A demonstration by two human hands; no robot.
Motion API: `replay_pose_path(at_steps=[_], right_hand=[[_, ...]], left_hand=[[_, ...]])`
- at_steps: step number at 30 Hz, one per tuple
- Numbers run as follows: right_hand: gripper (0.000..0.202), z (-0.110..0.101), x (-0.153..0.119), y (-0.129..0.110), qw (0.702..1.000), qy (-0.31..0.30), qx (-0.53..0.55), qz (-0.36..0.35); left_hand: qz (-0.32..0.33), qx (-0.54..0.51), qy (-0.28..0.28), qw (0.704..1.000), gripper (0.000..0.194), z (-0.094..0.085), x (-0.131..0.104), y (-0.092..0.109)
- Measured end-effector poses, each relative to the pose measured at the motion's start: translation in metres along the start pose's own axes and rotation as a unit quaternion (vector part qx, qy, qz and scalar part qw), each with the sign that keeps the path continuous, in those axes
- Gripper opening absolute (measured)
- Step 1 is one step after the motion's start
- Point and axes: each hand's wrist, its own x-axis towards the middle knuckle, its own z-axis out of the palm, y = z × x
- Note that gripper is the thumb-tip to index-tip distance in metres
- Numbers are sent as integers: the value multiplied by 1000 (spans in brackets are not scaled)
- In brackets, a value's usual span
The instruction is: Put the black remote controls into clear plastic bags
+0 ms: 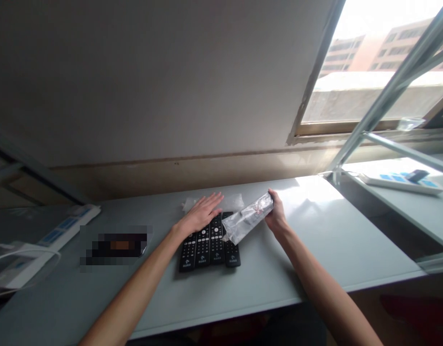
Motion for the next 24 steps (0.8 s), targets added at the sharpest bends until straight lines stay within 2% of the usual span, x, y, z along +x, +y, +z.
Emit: replay_pose_path(at_steps=[2, 4, 8, 10, 12, 13, 14, 15, 16, 17, 18, 20, 24], right_hand=[[50, 1, -2, 3, 1000, 2, -9, 3], [51, 1, -4, 7, 1000, 1, -22, 7], [56, 2, -7, 12, 999, -12, -47, 11], [57, 3, -8, 13, 998, -22, -56, 7], [57, 4, -10, 13, 997, -39, -63, 0], [56, 4, -12, 13, 996, -52, -67, -4], [55, 6, -14, 13, 995, -68, -71, -8], [54, 7, -17, 13, 993, -87, -78, -11], [52, 10, -21, 12, 990, -108, -86, -13], [50, 13, -25, 11, 987, -129, -97, -15], [48, 17, -29, 9, 983, -150, -109, -18], [49, 30, -35, 2, 973, -186, -134, -27], [49, 76, -42, -25, 945, -252, -199, -62]], left_hand=[[-27, -6, -29, 999, 64, 7, -1, -4], [-43, 0, -33, 999, 64, 11, -1, -7], [-15, 10, -23, 1000, 64, 7, -1, -3], [-3, -31, 34, 999, 64, 1, -6, 5], [-27, -149, 128, 980, 60, -5, -15, 15], [-43, -243, 170, 954, 62, -9, -22, 21], [-57, -350, 180, 918, 67, -12, -28, 26], [-70, -461, 163, 869, 75, -15, -35, 30], [-77, -556, 122, 818, 83, -19, -42, 33], [-83, -627, 94, 769, 85, -22, -48, 35], [-88, -667, 98, 733, 79, -24, -52, 36], [-96, -709, 115, 690, 66, -25, -58, 32], [-116, -732, 163, 651, 47, -16, -59, 17]])
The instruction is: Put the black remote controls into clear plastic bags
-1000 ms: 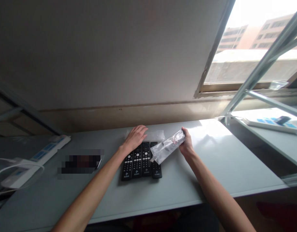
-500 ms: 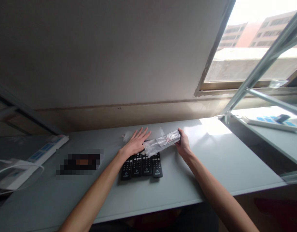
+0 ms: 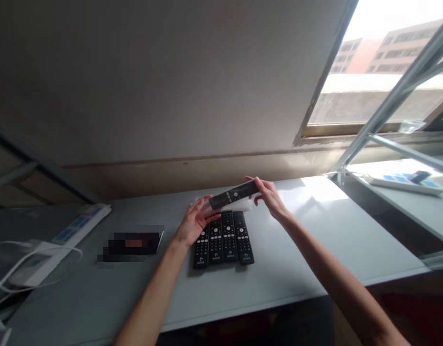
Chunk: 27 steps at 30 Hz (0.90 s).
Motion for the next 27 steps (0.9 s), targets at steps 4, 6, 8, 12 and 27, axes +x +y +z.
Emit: replay_pose_path(at_steps=[4, 6, 8, 12, 27], right_hand=[[42, 40, 21, -52, 974, -82, -193, -81], [43, 57, 27, -74, 949, -81, -269, -143], [47, 65, 31, -94, 918, -67, -327, -214], [59, 46, 43, -116, 896, 19, -330, -295], [60, -12, 13, 65, 989, 121, -85, -12]], left_hand=[[-12, -87, 46, 995, 33, -8, 7, -9], [-10, -118, 59, 991, 26, -8, 7, -11], [-5, -138, 80, 987, 17, -7, 5, -12], [8, -197, 170, 966, 3, -4, 2, -4], [97, -273, 109, 951, 26, -21, 3, 0]])
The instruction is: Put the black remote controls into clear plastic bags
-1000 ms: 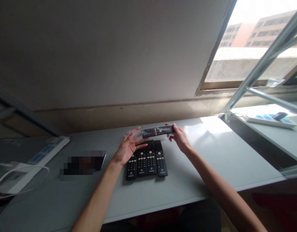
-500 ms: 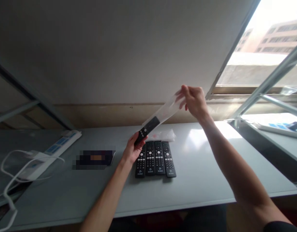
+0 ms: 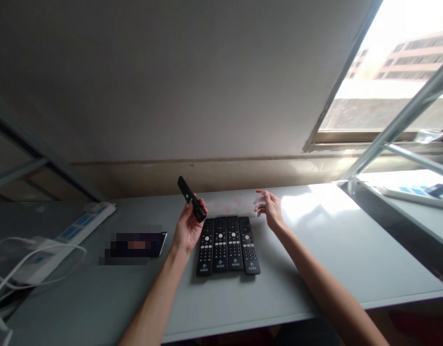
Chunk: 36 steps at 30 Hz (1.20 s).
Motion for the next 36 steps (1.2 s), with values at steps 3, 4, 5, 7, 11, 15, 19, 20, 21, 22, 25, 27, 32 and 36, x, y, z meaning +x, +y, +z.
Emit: replay_pose_path(at_steps=[3, 4, 5, 7, 11, 15, 19, 20, 21, 22, 25, 27, 32, 36], right_hand=[[65, -2, 0, 3, 999, -30, -2, 10], [67, -3, 0, 4, 999, -40, -5, 12], [71, -4, -1, 4, 999, -50, -10, 13], [79, -3, -4, 7, 997, -68, -20, 11], [90, -2, -6, 14, 995, -89, -49, -14], [83, -5, -2, 20, 987, -78, -123, -64], [61, -10, -5, 20, 960, -24, -228, -159], [53, -10, -7, 20, 950, -21, -252, -181], [45, -10, -10, 20, 940, -25, -275, -198], [36, -9, -13, 20, 931, -36, -296, -210], [25, -6, -19, 23, 910, -67, -344, -221], [29, -6, -21, 25, 903, -73, -363, -217], [34, -4, -26, 12, 911, -74, -345, -211], [42, 6, -44, -4, 937, -118, -270, -189]], left_hand=[[4, 31, -9, 999, 21, -2, 3, -5], [2, 43, -14, 999, 20, -2, 3, -7], [-1, 56, -20, 998, 19, -1, 3, -9], [-7, 80, -34, 996, 19, 1, 3, -13], [-25, 136, -26, 990, 24, -2, 5, -12], [-59, 186, 19, 981, 32, -12, 11, -7], [-55, 187, 34, 980, 33, -19, 16, -5], [-53, 186, 35, 981, 32, -19, 16, -5], [-51, 185, 35, 981, 31, -19, 16, -5], [-49, 184, 36, 981, 31, -20, 16, -6], [-48, 186, 39, 981, 30, -20, 16, -7], [-50, 186, 44, 980, 32, -19, 16, -7], [-29, 202, 18, 979, 41, -8, 10, -2], [-70, 334, -82, 936, 51, 8, -5, 0]])
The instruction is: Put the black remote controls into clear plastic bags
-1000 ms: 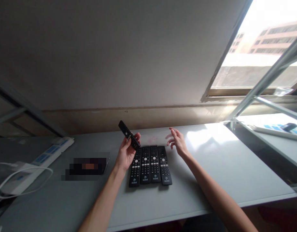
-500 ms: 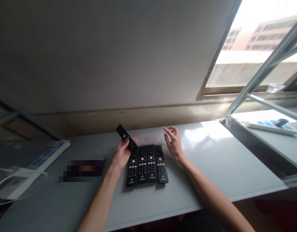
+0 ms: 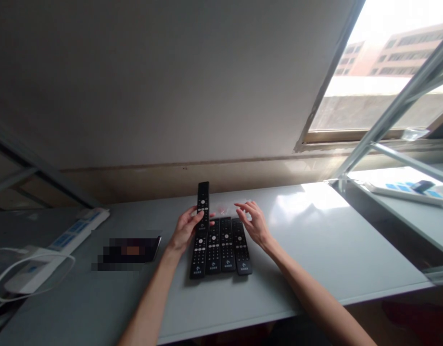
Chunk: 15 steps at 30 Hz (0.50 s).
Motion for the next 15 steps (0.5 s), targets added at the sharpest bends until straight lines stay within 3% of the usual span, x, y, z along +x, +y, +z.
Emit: replay_pose_path(at_steps=[3, 8, 11, 15], right_hand=[[56, 7, -9, -15, 991, -65, 106, 44], [61, 5, -14, -20, 964, -120, 202, 123], [61, -19, -19, -10, 956, -124, 205, 170], [59, -63, -36, 7, 944, -158, 157, 244]], left_hand=[[-37, 119, -97, 988, 51, 15, -11, -1], [16, 270, -131, 954, 45, 38, -22, -18], [67, 372, -143, 915, 53, 37, -23, -19], [148, 426, -81, 889, 55, 18, -16, -9]])
